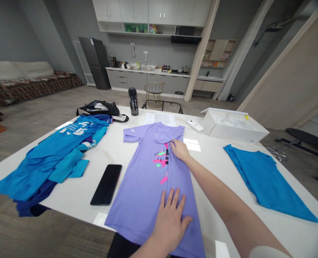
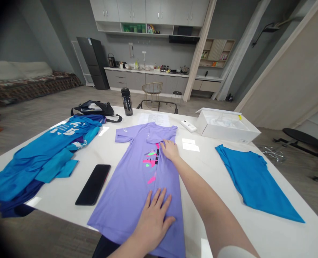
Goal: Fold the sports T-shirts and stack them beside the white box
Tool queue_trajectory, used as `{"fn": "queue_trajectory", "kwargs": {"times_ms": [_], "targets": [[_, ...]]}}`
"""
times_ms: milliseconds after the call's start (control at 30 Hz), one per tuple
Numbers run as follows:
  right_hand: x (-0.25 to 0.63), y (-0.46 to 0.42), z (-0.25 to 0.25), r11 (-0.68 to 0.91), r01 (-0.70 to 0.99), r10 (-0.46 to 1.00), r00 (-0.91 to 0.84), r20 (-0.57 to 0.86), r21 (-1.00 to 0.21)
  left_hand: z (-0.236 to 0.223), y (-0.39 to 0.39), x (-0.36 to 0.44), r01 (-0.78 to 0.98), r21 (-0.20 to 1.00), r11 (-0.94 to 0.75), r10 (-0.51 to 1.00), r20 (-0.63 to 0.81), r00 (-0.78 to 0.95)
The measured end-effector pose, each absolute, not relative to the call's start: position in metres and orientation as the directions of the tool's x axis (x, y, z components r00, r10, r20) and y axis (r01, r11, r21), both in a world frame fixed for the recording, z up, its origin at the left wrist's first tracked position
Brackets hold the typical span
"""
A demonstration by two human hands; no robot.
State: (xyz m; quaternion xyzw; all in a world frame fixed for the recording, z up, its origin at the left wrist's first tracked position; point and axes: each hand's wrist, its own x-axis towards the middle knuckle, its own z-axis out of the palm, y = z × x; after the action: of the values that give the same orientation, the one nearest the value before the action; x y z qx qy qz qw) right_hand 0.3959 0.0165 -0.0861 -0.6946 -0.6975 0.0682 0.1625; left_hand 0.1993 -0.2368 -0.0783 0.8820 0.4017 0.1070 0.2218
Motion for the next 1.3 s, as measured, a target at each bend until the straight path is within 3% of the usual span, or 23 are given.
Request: {"fn": "queue_trajectory", "kwargs": {"times_ms": [133, 333, 533, 633, 700, 800, 933, 1100, 1200, 1300], "targets": [[0.39, 0.076, -0.063, 0.013, 0.924, 0.974, 0.074, 0.214, -0.382, -0.068, -0.217, 0.188, 0.648, 0.508, -0.568, 0.757, 0.013, 0.653], [0.392, 0.155, -0.068, -0.02, 0.926, 0.993, 0.063, 0.101, -0.378, -0.09, -0.195, 0.172, 0.637, 0.476, -0.607, 0.734, 0.027, 0.679], [0.41, 0.181, -0.112, -0.202, 0.917, 0.978, 0.206, -0.027, -0.345, -0.13, -0.189, 0.178, 0.618, 0.471, -0.63, 0.715, 0.041, 0.698], [0.419, 0.19, -0.115, -0.112, 0.911, 0.99, 0.136, 0.032, -0.397, -0.145, -0.191, 0.182, 0.611, 0.464, -0.641, 0.714, 0.069, 0.697], [0.425, 0.192, -0.112, -0.073, 0.904, 0.977, 0.15, 0.153, -0.421, -0.153, -0.194, 0.184, 0.621, 0.457, -0.637, 0.726, 0.086, 0.682], [0.432, 0.188, -0.11, -0.154, 0.908, 0.927, 0.27, 0.261, -0.389, -0.153, -0.195, 0.182, 0.64, 0.435, -0.633, 0.74, 0.097, 0.666], [0.438, 0.181, -0.118, -0.321, 0.89, 0.933, 0.356, 0.054, -0.325, -0.129, -0.185, 0.161, 0.676, 0.405, -0.616, 0.758, 0.074, 0.648], [0.441, 0.179, -0.119, -0.329, 0.902, 0.939, 0.343, 0.003, -0.279, -0.097, -0.176, 0.119, 0.787, 0.333, -0.519, 0.853, 0.143, 0.502], [0.425, 0.171, -0.106, -0.321, 0.901, 0.915, 0.374, 0.151, -0.291, -0.098, -0.188, 0.089, 0.803, 0.297, -0.517, 0.849, 0.298, 0.437], [0.376, 0.162, -0.091, -0.143, 0.939, 0.889, 0.261, 0.375, -0.313, -0.104, -0.206, 0.058, 0.825, 0.279, -0.491, 0.821, 0.465, 0.332]]}}
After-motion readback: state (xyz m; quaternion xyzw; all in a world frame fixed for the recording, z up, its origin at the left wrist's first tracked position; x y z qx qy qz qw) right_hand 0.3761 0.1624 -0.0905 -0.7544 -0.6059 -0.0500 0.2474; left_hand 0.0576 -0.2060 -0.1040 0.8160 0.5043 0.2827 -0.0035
